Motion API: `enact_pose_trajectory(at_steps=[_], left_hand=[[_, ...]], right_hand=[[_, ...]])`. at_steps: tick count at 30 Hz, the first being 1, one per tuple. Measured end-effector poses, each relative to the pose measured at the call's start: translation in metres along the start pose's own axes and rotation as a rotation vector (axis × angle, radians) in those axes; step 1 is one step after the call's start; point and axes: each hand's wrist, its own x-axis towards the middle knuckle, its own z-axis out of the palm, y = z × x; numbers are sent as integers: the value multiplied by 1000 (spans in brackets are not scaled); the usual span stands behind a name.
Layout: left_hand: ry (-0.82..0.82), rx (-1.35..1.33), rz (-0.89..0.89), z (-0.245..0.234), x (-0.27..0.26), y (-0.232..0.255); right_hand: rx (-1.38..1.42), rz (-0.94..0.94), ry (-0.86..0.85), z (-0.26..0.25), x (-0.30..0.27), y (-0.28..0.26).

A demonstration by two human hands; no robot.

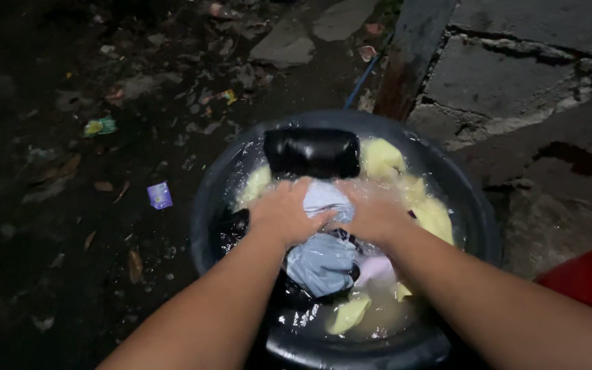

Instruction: The person washes clothes by hand, soaking, scrubbing, and wringing out garments in plastic basins filled with water.

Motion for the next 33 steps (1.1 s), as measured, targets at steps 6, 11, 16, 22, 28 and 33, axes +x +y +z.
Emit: enact_pose_trajectory(at_steps=[6, 11, 16, 22, 28, 33], left_hand=[[79, -131, 44, 38, 35, -6], [-177, 98, -21, 21, 23, 3], [216, 151, 0, 45, 24, 0], [437, 95, 70, 5, -9, 4], [67, 51, 75, -4, 1, 16], [42, -89, 56, 40, 30, 4]], right_hand=[[134, 386, -270, -13, 9, -5], [-157, 365, -469, -56, 23, -49], [-231, -237, 65, -62, 38, -72], [-56, -154, 111, 18, 32, -14], [58, 33, -120, 39, 32, 14], [-39, 120, -106, 9, 29, -1]])
